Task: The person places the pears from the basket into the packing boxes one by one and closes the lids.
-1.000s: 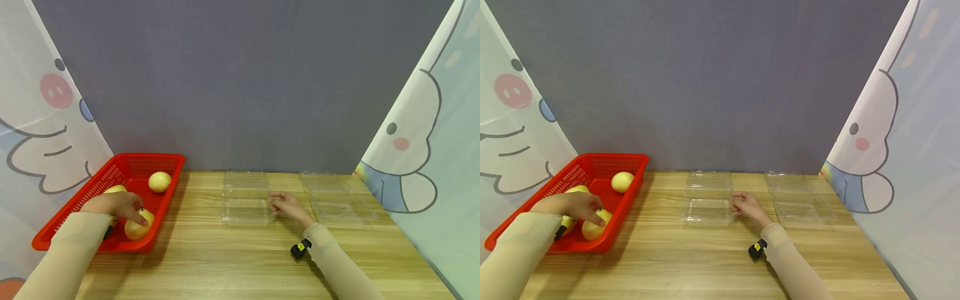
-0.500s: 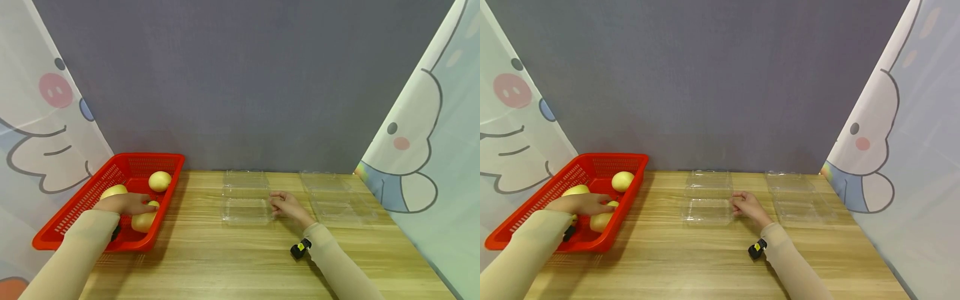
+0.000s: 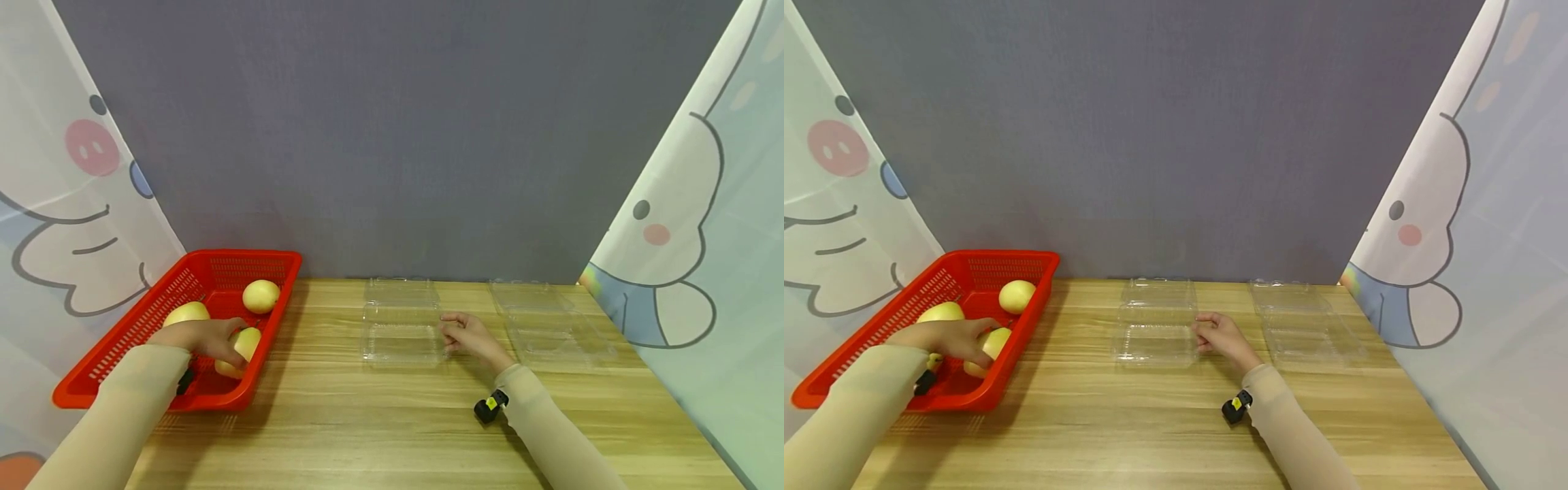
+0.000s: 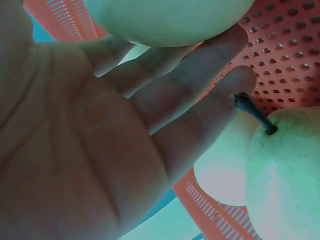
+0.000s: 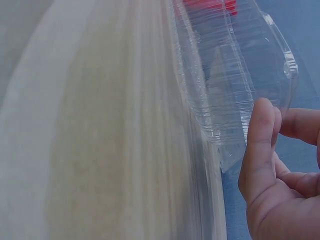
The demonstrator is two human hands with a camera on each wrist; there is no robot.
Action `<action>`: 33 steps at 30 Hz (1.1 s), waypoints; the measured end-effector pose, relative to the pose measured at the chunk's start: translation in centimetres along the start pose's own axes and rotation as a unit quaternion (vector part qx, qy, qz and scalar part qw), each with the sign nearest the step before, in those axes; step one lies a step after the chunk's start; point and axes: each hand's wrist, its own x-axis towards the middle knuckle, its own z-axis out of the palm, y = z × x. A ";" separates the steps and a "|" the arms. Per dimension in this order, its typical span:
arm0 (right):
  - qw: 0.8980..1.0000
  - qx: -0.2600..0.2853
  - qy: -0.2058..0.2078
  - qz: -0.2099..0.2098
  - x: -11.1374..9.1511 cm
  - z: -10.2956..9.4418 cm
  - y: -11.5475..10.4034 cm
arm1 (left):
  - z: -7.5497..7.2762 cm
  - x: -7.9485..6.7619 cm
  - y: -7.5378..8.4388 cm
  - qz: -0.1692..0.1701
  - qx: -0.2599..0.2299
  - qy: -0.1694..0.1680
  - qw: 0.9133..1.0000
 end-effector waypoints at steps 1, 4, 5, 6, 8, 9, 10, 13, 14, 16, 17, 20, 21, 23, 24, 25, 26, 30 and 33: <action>1.000 0.000 -0.002 -0.001 0.0 0.0 0.0 | 0.0 0.0 -0.1 0.001 -0.008 0.000 1.000; 1.000 0.002 -0.006 -0.002 -0.1 0.0 -0.1 | 0.1 0.1 -0.3 0.015 -0.024 0.002 1.000; 1.000 0.003 -0.007 -0.002 -0.1 0.0 -0.1 | 0.1 0.2 -0.3 0.018 -0.026 0.004 0.999; 1.000 0.003 -0.008 -0.001 -0.1 -0.1 -0.1 | 0.1 0.2 -0.4 0.022 -0.026 0.007 0.999; 1.000 0.002 -0.008 -0.002 -0.1 -0.1 -0.1 | 0.1 0.3 -0.4 0.031 -0.026 0.012 0.999; 1.000 0.002 -0.008 -0.002 -0.1 -0.1 -0.1 | 0.1 0.3 -0.4 0.034 -0.023 0.014 0.999; 1.000 0.000 -0.008 -0.002 -0.1 -0.1 -0.1 | 0.1 0.3 -0.5 0.036 -0.021 0.017 0.999; 1.000 -0.003 -0.006 -0.005 -0.1 -0.1 0.0 | 0.1 0.4 -0.5 0.041 -0.019 0.022 0.999; 1.000 -0.005 -0.006 -0.005 0.0 -0.1 0.0 | 0.1 0.4 -0.5 0.041 -0.020 0.023 0.999; 1.000 -0.009 -0.004 -0.006 0.0 -0.1 0.1 | 0.1 0.4 -0.6 0.046 -0.022 0.024 0.998; 1.000 -0.010 -0.004 -0.006 0.0 -0.2 0.1 | 0.1 0.4 -0.6 0.047 -0.020 0.025 0.998; 1.000 -0.009 -0.003 -0.004 0.1 -0.2 0.1 | 0.1 0.4 -0.7 0.052 -0.019 0.028 0.998; 1.000 -0.006 -0.003 -0.003 0.1 -0.2 0.2 | 0.1 0.4 -0.7 0.054 -0.017 0.030 0.998; 1.000 0.003 -0.001 -0.002 0.2 -0.2 0.2 | 0.1 0.4 -0.7 0.055 -0.017 0.033 0.998; 1.000 0.007 -0.002 -0.002 0.2 -0.2 0.2 | 0.2 0.4 -0.6 0.055 -0.018 0.034 0.998; 1.000 0.010 -0.002 -0.001 0.3 -0.2 0.3 | 0.2 0.4 -0.6 0.053 -0.020 0.035 0.998; 1.000 0.015 -0.003 -0.002 0.3 -0.3 0.3 | 0.2 0.4 -0.7 0.054 -0.020 0.035 0.998; 1.000 0.026 -0.011 -0.005 0.3 -0.3 0.4 | 0.3 0.3 -0.7 0.058 -0.019 0.039 0.997; 0.999 0.032 -0.014 -0.009 0.4 -0.3 0.5 | 0.3 0.3 -0.6 0.063 -0.011 0.046 0.997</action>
